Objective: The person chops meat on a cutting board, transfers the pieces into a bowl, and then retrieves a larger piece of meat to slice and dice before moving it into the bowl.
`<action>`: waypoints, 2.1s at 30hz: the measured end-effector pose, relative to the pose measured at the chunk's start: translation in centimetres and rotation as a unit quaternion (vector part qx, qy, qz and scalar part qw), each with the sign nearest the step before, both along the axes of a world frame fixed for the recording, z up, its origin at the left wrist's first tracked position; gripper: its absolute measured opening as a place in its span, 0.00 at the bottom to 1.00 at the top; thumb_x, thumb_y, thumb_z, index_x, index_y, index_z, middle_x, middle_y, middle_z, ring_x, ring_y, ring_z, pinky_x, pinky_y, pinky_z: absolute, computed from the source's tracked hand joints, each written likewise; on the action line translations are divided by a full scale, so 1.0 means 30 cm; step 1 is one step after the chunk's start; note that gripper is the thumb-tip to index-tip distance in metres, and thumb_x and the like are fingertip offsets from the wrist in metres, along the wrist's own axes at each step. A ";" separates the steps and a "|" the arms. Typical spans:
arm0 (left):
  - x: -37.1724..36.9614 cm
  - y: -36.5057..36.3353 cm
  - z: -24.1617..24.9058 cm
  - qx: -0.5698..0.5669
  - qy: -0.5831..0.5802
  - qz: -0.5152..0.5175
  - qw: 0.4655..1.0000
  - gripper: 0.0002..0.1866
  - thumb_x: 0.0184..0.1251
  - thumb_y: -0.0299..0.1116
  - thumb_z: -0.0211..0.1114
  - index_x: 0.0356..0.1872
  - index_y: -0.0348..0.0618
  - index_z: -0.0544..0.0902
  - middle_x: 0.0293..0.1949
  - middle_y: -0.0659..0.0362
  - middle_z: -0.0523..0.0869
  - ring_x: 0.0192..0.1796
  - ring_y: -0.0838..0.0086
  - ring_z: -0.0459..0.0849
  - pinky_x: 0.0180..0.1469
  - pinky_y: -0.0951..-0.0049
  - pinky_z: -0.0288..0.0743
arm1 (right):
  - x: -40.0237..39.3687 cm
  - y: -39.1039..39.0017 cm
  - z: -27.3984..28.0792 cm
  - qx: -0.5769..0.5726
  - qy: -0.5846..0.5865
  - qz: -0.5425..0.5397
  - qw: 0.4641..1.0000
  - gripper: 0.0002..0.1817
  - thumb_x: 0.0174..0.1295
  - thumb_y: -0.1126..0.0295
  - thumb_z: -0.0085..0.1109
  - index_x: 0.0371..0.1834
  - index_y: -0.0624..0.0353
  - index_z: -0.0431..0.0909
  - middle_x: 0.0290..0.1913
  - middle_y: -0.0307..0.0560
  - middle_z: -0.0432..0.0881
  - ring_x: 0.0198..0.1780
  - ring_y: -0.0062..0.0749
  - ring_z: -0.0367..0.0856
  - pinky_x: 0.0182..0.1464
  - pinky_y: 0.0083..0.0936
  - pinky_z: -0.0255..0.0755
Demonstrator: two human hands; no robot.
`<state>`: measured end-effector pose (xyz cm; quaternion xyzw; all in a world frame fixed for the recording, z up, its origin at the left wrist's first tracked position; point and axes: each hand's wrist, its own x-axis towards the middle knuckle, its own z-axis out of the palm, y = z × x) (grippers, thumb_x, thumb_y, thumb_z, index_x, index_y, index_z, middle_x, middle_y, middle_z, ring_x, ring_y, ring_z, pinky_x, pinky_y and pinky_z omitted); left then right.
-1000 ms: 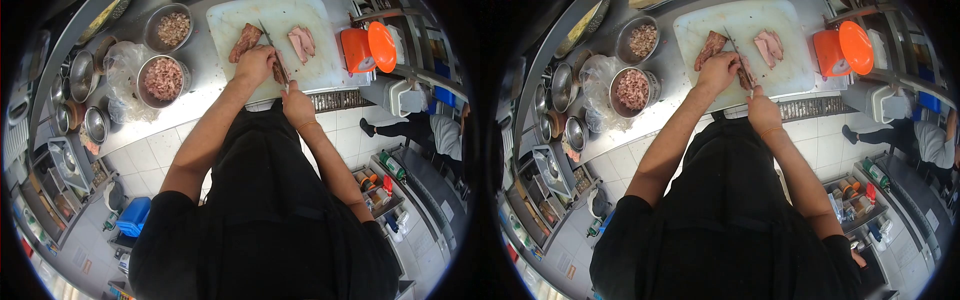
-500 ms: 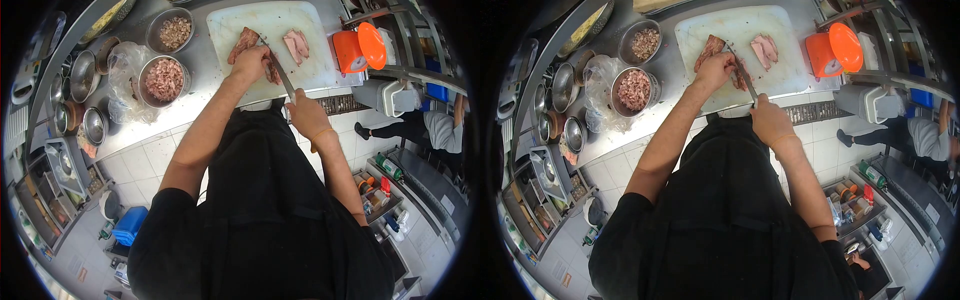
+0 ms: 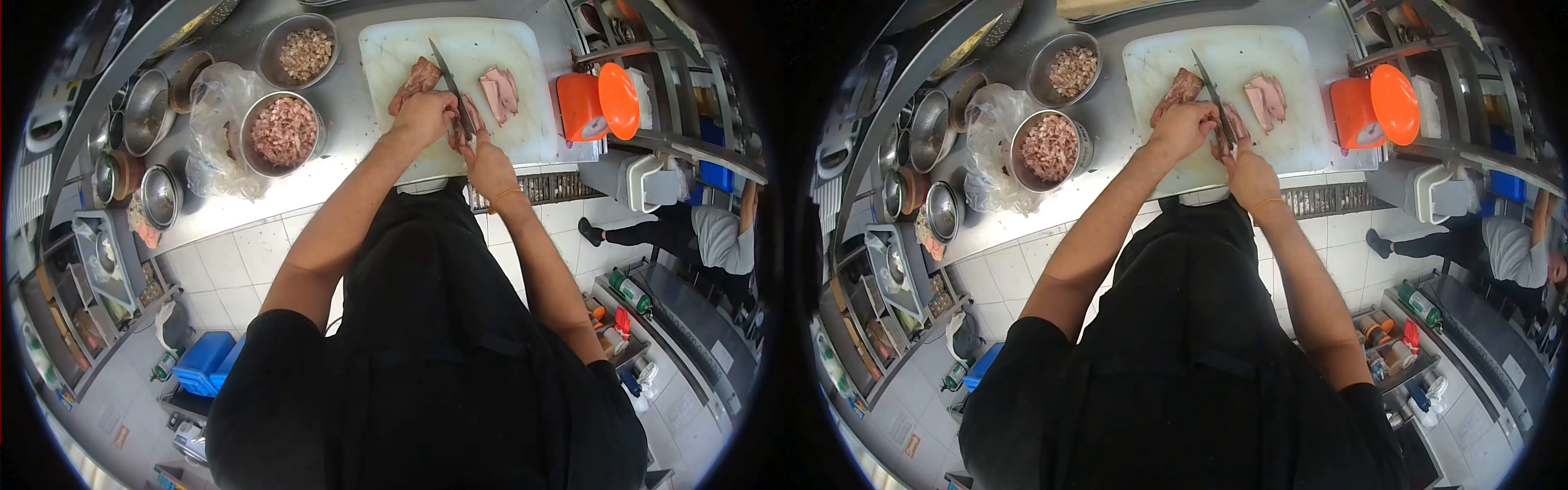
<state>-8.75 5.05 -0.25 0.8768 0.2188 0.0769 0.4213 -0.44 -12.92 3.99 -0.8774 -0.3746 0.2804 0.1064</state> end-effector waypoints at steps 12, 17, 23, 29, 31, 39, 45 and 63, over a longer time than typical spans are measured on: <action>0.000 -0.009 0.042 0.029 0.035 0.031 0.998 0.08 0.73 0.30 0.69 0.49 0.46 0.89 0.44 0.54 0.95 0.48 0.56 0.93 0.52 0.57 0.84 | -0.107 -0.112 0.344 -0.103 0.010 0.030 0.994 0.19 0.79 0.62 0.57 0.57 0.70 0.71 0.40 0.72 0.89 0.48 0.69 0.90 0.52 0.58 0.83; 0.017 -0.002 -0.015 0.010 0.014 0.027 0.999 0.08 0.71 0.30 0.71 0.48 0.44 0.90 0.45 0.51 0.94 0.49 0.53 0.92 0.52 0.54 0.84 | -0.138 -0.121 0.227 -0.089 -0.009 0.014 0.996 0.19 0.80 0.60 0.56 0.57 0.68 0.68 0.38 0.69 0.90 0.44 0.68 0.91 0.49 0.59 0.83; 0.016 -0.006 -0.002 0.016 0.015 0.017 1.000 0.08 0.71 0.29 0.70 0.47 0.44 0.90 0.46 0.49 0.93 0.49 0.50 0.92 0.53 0.53 0.84 | -0.142 -0.095 0.060 -0.080 -0.005 -0.017 0.997 0.20 0.81 0.59 0.55 0.58 0.68 0.68 0.37 0.71 0.89 0.43 0.70 0.90 0.47 0.60 0.83; 0.018 0.007 0.010 0.013 0.022 -0.003 1.000 0.09 0.70 0.29 0.72 0.48 0.43 0.89 0.47 0.50 0.93 0.51 0.52 0.92 0.55 0.54 0.84 | -0.062 -0.011 0.020 -0.016 0.008 -0.020 1.000 0.22 0.79 0.61 0.56 0.59 0.72 0.68 0.40 0.76 0.88 0.46 0.74 0.88 0.50 0.62 0.82; -0.003 0.010 0.016 0.007 0.028 -0.020 0.999 0.13 0.67 0.28 0.74 0.51 0.43 0.87 0.50 0.51 0.91 0.53 0.53 0.91 0.57 0.55 0.84 | -0.019 -0.011 0.039 0.002 0.023 -0.001 1.000 0.23 0.79 0.62 0.58 0.60 0.73 0.68 0.41 0.77 0.88 0.47 0.74 0.88 0.51 0.62 0.81; -0.044 -0.061 0.060 0.052 0.040 -0.028 0.997 0.29 0.60 0.31 0.82 0.61 0.43 0.79 0.59 0.52 0.86 0.64 0.54 0.86 0.63 0.55 0.83 | -0.085 -0.134 0.220 -0.067 0.035 -0.002 0.997 0.23 0.79 0.61 0.58 0.60 0.74 0.69 0.41 0.76 0.88 0.47 0.73 0.89 0.52 0.61 0.81; -0.037 -0.084 0.053 0.080 0.036 -0.004 0.996 0.28 0.61 0.31 0.82 0.60 0.42 0.80 0.58 0.51 0.86 0.63 0.53 0.87 0.64 0.55 0.82 | -0.134 -0.177 0.162 -0.055 0.016 0.006 0.998 0.21 0.79 0.60 0.57 0.56 0.72 0.70 0.38 0.74 0.88 0.45 0.71 0.90 0.50 0.60 0.82; -0.026 -0.042 0.050 0.076 0.021 -0.039 0.996 0.18 0.62 0.30 0.78 0.51 0.41 0.83 0.53 0.50 0.88 0.57 0.52 0.89 0.58 0.54 0.85 | -0.130 -0.072 0.014 -0.050 0.018 -0.028 0.998 0.22 0.80 0.60 0.58 0.59 0.71 0.67 0.38 0.74 0.88 0.45 0.71 0.89 0.48 0.60 0.83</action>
